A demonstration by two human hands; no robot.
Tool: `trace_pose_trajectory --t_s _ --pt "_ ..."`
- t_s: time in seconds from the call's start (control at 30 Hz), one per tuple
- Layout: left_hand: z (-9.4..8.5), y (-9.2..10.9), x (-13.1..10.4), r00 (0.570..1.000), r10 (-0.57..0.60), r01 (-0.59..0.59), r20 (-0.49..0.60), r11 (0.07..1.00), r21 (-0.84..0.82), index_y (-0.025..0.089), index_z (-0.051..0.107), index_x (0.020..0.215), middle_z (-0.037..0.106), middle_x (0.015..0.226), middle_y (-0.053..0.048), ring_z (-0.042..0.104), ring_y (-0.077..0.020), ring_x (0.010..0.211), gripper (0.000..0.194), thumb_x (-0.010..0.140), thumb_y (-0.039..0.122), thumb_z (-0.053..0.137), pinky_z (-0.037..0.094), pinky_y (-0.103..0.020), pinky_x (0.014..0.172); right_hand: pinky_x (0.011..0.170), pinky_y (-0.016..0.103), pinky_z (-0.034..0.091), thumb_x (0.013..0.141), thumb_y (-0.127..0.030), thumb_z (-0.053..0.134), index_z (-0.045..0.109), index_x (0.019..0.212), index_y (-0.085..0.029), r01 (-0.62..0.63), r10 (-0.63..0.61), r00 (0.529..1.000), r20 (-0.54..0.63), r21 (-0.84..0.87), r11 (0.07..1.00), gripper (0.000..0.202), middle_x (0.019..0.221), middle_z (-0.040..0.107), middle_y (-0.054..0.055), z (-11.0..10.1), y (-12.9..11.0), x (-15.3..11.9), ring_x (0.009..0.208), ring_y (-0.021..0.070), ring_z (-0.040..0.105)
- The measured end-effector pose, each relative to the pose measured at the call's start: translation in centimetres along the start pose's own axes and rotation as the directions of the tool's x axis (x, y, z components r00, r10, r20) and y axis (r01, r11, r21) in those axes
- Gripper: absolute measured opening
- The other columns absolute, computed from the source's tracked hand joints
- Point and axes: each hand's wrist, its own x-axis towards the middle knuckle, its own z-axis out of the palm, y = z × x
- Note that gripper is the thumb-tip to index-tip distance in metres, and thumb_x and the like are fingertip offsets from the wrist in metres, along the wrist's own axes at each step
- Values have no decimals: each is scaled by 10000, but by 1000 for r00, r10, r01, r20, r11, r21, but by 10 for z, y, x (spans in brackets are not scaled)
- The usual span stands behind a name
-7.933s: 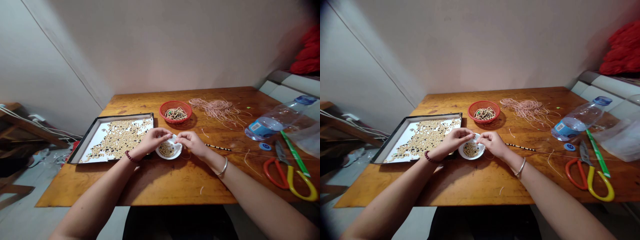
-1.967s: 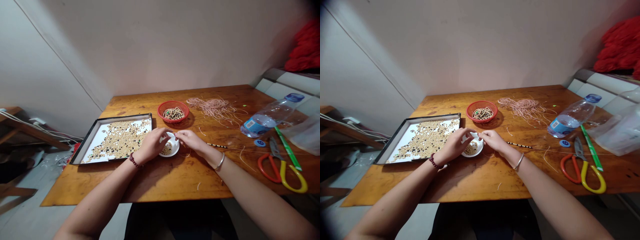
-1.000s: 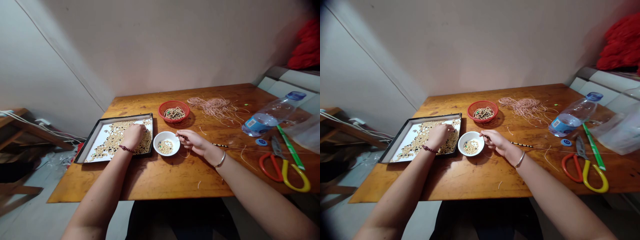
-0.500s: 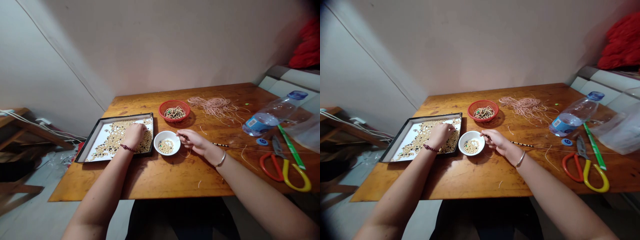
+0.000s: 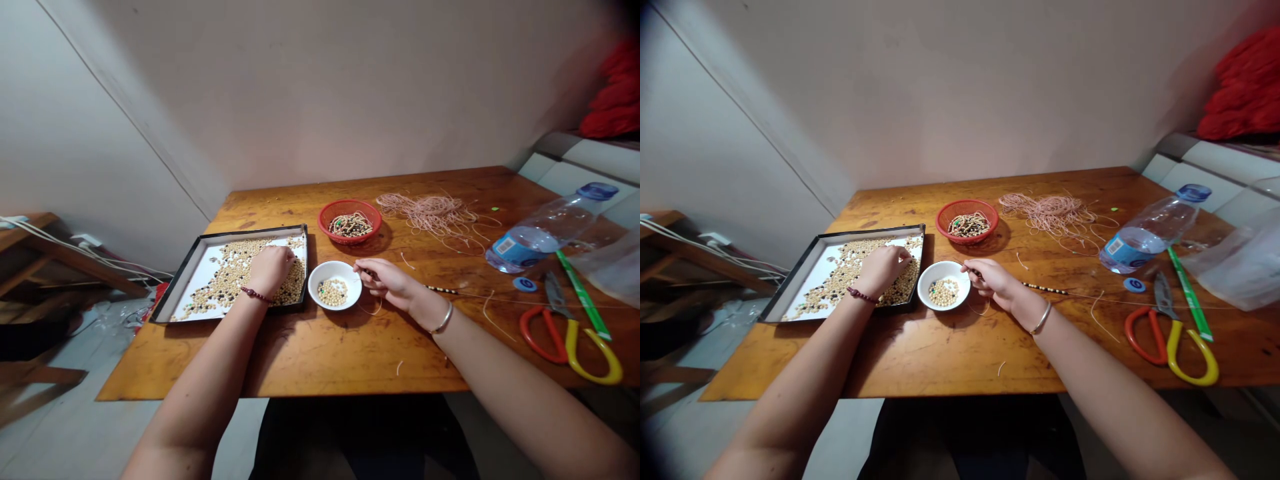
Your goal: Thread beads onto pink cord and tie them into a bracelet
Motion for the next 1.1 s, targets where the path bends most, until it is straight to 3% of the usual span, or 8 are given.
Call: trace_pose_trajectory --t_s 0.23,0.43,0.6,0.9,1.1 --pt "0 -1 0 999 41 -42 -13 999 -25 210 694 1018 697 1003 -96 613 -250 961 312 878 365 462 457 -312 791 376 199 53 767 -317 584 515 737 -164 -5 5 1000 -16 7 1000 171 500 352 -93 0 0 0 368 19 159" --pt "-1 0 0 999 43 -43 23 999 -5 209 709 966 699 979 -98 617 -244 944 309 884 353 448 455 -310 807 377 194 60 768 -316 580 520 739 -159 -7 7 999 -34 2 1000 170 498 358 -91 0 0 0 364 16 167" --pt "1 0 2 998 56 -56 2 998 -39 217 638 1150 685 1024 -102 608 -240 971 343 882 337 459 454 -313 834 374 189 61 779 -309 570 521 744 -157 -10 11 999 -39 7 1000 164 499 355 -91 1 0 -1 363 15 165" --pt "-1 -1 1 996 84 -83 22 995 -59 241 687 995 682 1014 -68 609 -212 945 286 851 241 440 457 -280 795 376 196 55 790 -289 559 521 730 -157 -3 4 1000 -23 8 1000 150 507 356 -85 -1 0 0 363 14 166" --pt "-1 0 1 998 55 -54 34 998 -33 193 680 919 684 973 -98 614 -221 906 276 872 309 433 456 -290 772 374 203 55 780 -294 570 520 725 -159 -12 12 1000 -21 9 1000 154 503 359 -86 0 0 0 370 20 157"
